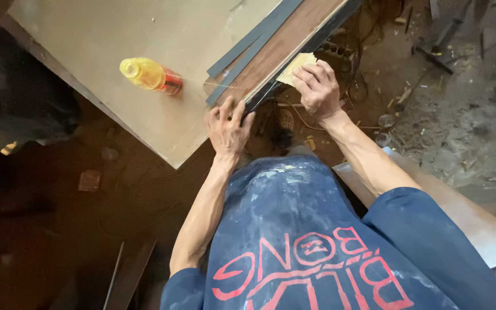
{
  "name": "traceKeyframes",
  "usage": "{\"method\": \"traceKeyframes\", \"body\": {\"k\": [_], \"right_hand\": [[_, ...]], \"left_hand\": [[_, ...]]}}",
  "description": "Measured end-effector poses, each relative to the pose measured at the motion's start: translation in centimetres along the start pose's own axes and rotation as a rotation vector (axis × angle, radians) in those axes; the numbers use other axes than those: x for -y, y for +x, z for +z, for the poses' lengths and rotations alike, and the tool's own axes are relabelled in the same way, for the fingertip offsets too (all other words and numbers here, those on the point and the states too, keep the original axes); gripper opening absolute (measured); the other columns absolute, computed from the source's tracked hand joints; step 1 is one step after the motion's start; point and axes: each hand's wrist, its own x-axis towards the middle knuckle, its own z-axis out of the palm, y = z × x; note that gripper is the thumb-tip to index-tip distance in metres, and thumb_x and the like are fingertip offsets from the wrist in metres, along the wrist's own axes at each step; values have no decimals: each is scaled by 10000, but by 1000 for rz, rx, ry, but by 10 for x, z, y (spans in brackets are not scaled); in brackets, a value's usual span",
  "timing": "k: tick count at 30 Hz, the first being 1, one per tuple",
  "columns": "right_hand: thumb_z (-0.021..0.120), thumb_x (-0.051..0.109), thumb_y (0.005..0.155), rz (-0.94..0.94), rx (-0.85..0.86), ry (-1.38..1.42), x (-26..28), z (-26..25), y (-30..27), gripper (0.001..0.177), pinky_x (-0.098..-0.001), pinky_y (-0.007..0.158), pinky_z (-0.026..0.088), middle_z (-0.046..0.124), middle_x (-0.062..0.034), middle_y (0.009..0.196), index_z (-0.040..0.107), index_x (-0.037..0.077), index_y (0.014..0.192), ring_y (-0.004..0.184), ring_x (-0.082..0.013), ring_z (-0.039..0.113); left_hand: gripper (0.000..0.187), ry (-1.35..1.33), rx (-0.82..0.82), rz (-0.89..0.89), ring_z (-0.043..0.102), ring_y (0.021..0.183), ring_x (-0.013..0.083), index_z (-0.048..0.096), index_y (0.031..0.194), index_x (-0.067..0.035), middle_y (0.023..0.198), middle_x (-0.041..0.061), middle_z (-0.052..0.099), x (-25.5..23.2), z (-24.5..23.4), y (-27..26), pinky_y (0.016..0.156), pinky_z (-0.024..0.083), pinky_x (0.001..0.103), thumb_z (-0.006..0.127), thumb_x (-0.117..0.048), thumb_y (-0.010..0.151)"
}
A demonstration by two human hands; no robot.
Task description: The person applies wood glue to thin wooden strips and spreads it evenly with a red plastic spreader. They then press the strips onto a larger wooden board and smooth the glue along the edges using a yellow sponge. The process is repeated for multiple strips.
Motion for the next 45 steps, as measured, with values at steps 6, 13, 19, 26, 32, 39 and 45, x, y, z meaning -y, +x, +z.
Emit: {"method": "traceKeyframes", "body": {"k": [6,13,19,26,32,39,45], "right_hand": [[629,141,1091,44,-98,-72,-44,1,-25,143,-390,977,505,745,-35,1028,755,111,1030,1021,-182,647],[517,206,1079,248,184,72,-18,12,31,284,-306,468,381,597,-14,650,759,90,988,541,-118,488],[516,121,972,187,-57,306,47,-22,40,259,-365,638,475,713,-37,888,765,109,1042,767,-202,587],[464,157,1098,223,-297,107,-120,-23,51,341,-383,808,539,777,-70,1012,798,109,1052,940,-202,691],[553,96,1040,11,-63,100,-83,-13,13,223,-407,882,532,749,-46,996,775,96,1051,1002,-223,653],[484,172,1136,223,-133,-101,-96,2,36,287,-304,547,373,711,-37,795,755,81,1116,685,-153,503],[484,100,1041,112,55,1,26,11,33,279,-320,543,390,743,-93,883,743,35,1125,681,-165,514]], "left_hand": [[361,20,-50,-39,536,1114,326,763,1171,-208,1332,1,634,-14,-5,5,986,482,474,833,-364,853],[344,8,-31,-43,571,1122,331,774,1171,-177,1333,19,657,-17,-3,7,981,488,448,849,-334,873],[361,23,-19,-39,596,1091,317,774,1156,-170,1295,31,692,-19,-12,12,979,483,448,843,-333,842],[375,42,-32,-2,597,1107,305,767,1208,-164,1312,20,686,-15,-9,13,1021,476,448,837,-326,876],[366,71,-21,-45,594,1078,274,764,1167,-159,1303,1,690,-17,-8,9,1004,459,451,858,-328,856],[371,54,-56,-79,593,1097,269,767,1174,-156,1306,-3,686,-22,-7,7,1017,438,461,856,-331,859],[384,54,-61,-59,590,1090,265,765,1179,-162,1301,-12,682,-14,-1,8,1030,421,472,854,-351,857]]}}
